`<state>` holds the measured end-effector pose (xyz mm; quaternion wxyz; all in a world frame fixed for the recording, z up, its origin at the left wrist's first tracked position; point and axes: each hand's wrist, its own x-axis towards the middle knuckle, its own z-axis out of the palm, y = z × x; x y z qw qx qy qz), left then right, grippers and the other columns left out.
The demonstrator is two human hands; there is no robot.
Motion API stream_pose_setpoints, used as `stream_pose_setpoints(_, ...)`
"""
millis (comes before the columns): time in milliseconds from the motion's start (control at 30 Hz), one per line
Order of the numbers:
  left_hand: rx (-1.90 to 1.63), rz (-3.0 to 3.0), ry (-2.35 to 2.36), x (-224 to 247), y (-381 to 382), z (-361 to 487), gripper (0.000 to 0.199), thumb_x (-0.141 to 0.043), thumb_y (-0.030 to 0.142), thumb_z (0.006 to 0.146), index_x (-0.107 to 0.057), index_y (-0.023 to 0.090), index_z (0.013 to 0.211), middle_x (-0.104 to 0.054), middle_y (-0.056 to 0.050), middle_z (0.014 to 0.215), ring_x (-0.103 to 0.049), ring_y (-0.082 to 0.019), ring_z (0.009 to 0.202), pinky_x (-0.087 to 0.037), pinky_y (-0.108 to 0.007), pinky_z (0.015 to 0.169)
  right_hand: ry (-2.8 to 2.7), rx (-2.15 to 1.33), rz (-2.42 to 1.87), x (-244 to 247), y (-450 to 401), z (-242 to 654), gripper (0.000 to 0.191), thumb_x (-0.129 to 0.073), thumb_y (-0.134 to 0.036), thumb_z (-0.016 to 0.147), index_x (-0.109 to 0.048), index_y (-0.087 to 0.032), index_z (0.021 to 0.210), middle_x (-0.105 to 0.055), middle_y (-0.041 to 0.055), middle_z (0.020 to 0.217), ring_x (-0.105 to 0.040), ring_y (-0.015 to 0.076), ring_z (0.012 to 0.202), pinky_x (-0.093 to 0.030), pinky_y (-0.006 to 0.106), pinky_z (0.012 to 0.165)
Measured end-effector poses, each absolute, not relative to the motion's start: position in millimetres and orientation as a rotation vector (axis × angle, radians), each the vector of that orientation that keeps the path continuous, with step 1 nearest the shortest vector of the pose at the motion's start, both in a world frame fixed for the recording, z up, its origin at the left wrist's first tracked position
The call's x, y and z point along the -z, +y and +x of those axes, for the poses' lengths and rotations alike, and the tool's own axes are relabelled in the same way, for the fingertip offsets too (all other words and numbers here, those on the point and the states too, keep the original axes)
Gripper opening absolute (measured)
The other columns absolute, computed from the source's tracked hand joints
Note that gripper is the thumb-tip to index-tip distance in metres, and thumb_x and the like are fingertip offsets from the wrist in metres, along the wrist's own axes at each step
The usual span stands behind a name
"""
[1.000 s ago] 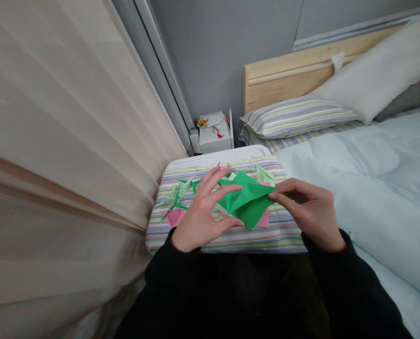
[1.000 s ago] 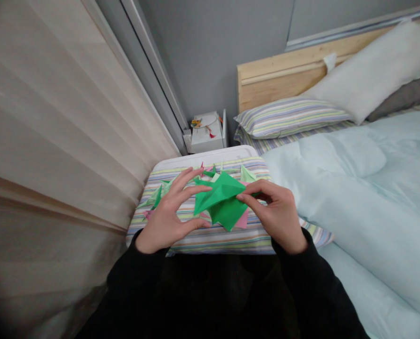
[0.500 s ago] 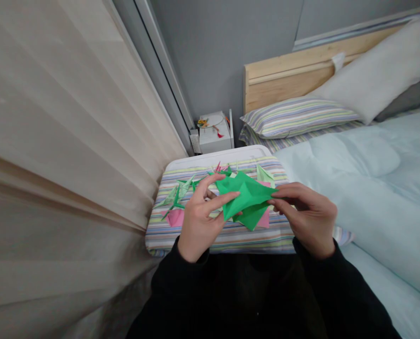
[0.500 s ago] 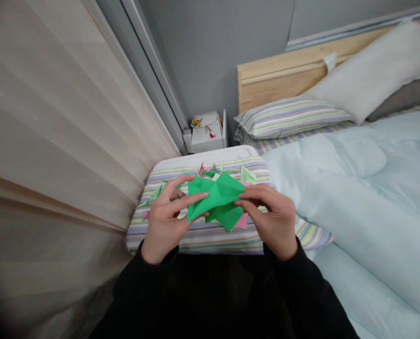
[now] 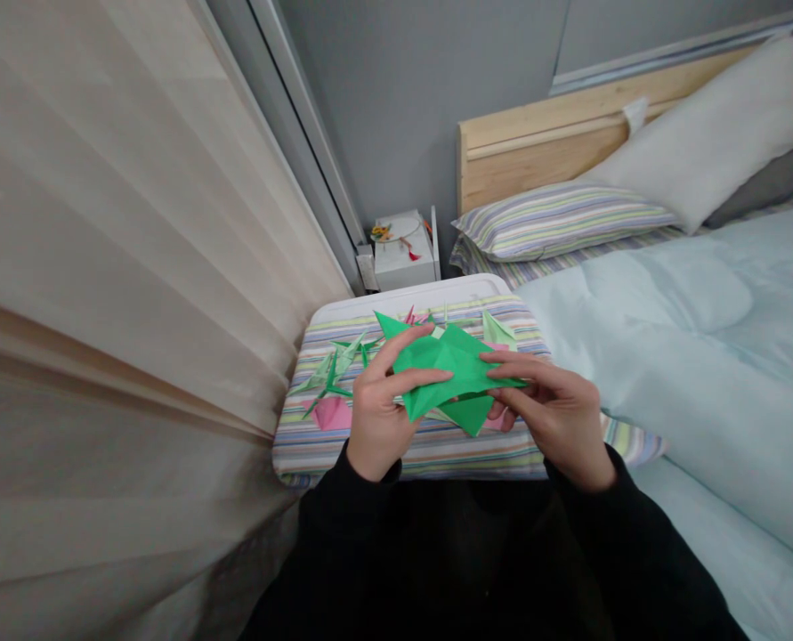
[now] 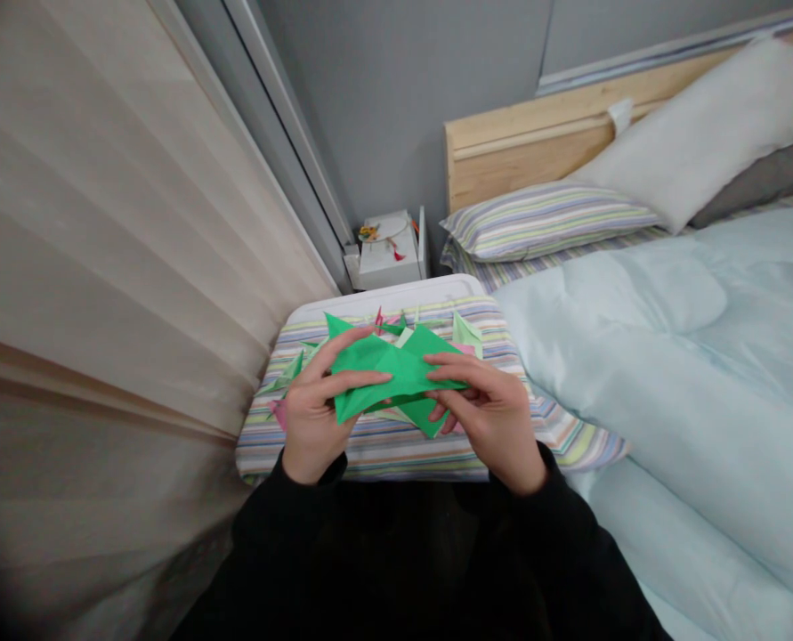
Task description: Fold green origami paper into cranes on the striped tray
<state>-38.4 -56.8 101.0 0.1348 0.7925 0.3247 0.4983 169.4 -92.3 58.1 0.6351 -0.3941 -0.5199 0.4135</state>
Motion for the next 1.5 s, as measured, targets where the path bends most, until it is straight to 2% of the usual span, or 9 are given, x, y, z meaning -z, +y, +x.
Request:
stream_pose_setpoints(133, -1.463, 2.305, 0.984, -101.0, -57.4, -37.9, 0.014, -0.082, 0.03, 0.082, -0.082, 0.024, 0.094, -0.069, -0.011, 0.136, -0.069, -0.028, 0.119, -0.059, -0.046, 0.097, -1.122, -0.853, -0.933, -57.7, -90.4, 166.2, 0.004, -0.079, -0.02, 0.083, -0.081, -0.023, 0.085, -0.079, 0.0077, 0.115, -0.077, 0.0192, 0.068, -0.07, 0.033, 0.055)
stream_pose_setpoints(300, -1.526, 2.246, 0.978, -100.0, -58.2, -40.0, 0.01, -0.081, 0.025, 0.083, -0.082, 0.024, 0.093, -0.076, -0.009, 0.124, -0.074, -0.026, 0.109, -0.062, -0.042, 0.092, -1.07, -0.771, -0.949, -62.6, -89.3, 165.1, 0.002, -0.081, -0.02, 0.08, -0.08, -0.022, 0.079, -0.082, 0.007, 0.1, -0.078, 0.0249, 0.088, -0.071, 0.033, 0.057)
stream_pose_setpoints(533, -1.542, 2.222, 0.902, -104.3, -62.4, -37.7, 0.011, -0.084, 0.018, 0.078, -0.082, 0.024, 0.087, -0.082, -0.004, 0.103, -0.078, -0.02, 0.09, -0.064, -0.032, 0.079, -1.075, -0.789, -0.915, -58.9, -88.4, 164.1, 0.011, -0.079, -0.016, 0.08, -0.081, -0.025, 0.087, -0.08, 0.0052, 0.105, -0.075, 0.0252, 0.1, -0.069, 0.034, 0.063)
stream_pose_setpoints(767, -1.63, 2.134, 1.146, -106.3, -67.8, -31.8, 0.007, -0.082, 0.02, 0.081, -0.079, 0.021, 0.075, -0.079, -0.001, 0.078, -0.074, -0.017, 0.071, -0.06, -0.029, 0.068, -1.146, -0.642, -0.965, -67.9, -89.1, 161.9, 0.01, -0.081, -0.016, 0.08, -0.08, -0.025, 0.079, -0.081, 0.0054, 0.097, -0.075, 0.0262, 0.1, -0.06, 0.048, 0.096)
stream_pose_setpoints(933, -1.732, 2.006, 1.35, -103.3, -67.8, -27.2, 0.018, -0.085, 0.026, 0.077, -0.07, 0.019, 0.073, -0.071, 0.0, 0.075, -0.066, -0.015, 0.069, -0.053, -0.028, 0.064, -1.054, -0.696, -0.935, -75.6, -89.8, 153.1, 0.01, -0.082, -0.017, 0.078, -0.076, -0.024, 0.074, -0.08, 0.0057, 0.093, -0.074, 0.0243, 0.096, -0.061, 0.042, 0.088)
stream_pose_setpoints(1067, -1.844, 1.928, 1.331, -101.2, -65.1, -23.8, 0.031, -0.085, 0.018, 0.074, -0.055, 0.018, 0.063, -0.065, 0.001, 0.075, -0.063, -0.014, 0.073, -0.051, -0.027, 0.067, -0.981, -0.678, -0.886, -79.5, -87.3, 146.6, 0.013, -0.085, -0.014, 0.074, -0.074, -0.022, 0.074, -0.078, 0.0026, 0.082, -0.074, 0.0206, 0.086, -0.061, 0.037, 0.082)
stream_pose_setpoints(1233, -1.931, 1.872, 1.31, -97.2, -63.7, -21.7, 0.033, -0.084, 0.012, 0.073, -0.053, 0.018, 0.064, -0.063, 0.002, 0.075, -0.062, -0.013, 0.075, -0.049, -0.025, 0.067, -0.933, -0.706, -0.887, -80.8, -87.3, 141.8, 0.015, -0.085, -0.012, 0.073, -0.075, -0.022, 0.076, -0.077, 0.0006, 0.078, -0.073, 0.0171, 0.077, -0.06, 0.031, 0.073)
stream_pose_setpoints(1400, -1.986, 1.867, 1.271, -94.6, -63.3, -22.5, 0.034, -0.084, 0.011, 0.072, -0.052, 0.018, 0.062, -0.062, 0.003, 0.074, -0.059, -0.012, 0.072, -0.048, -0.025, 0.067, -0.947, -0.732, -0.903, -77.9, -88.3, 142.4, 0.013, -0.085, -0.014, 0.075, -0.076, -0.022, 0.079, -0.076, 0.0007, 0.08, -0.072, 0.0166, 0.079, -0.059, 0.029, 0.071)
stream_pose_setpoints(1500, -1.977, 1.83, 1.293, -95.2, -62.8, -23.4, 0.034, -0.084, 0.012, 0.073, -0.052, 0.018, 0.062, -0.062, 0.003, 0.075, -0.059, -0.011, 0.072, -0.048, -0.024, 0.067, -1.041, -0.73, -0.879, -74.6, -88.5, 145.9, 0.02, -0.085, -0.013, 0.075, -0.078, -0.025, 0.09, -0.076, 0.0011, 0.09, -0.072, 0.0184, 0.092, -0.06, 0.03, 0.077)
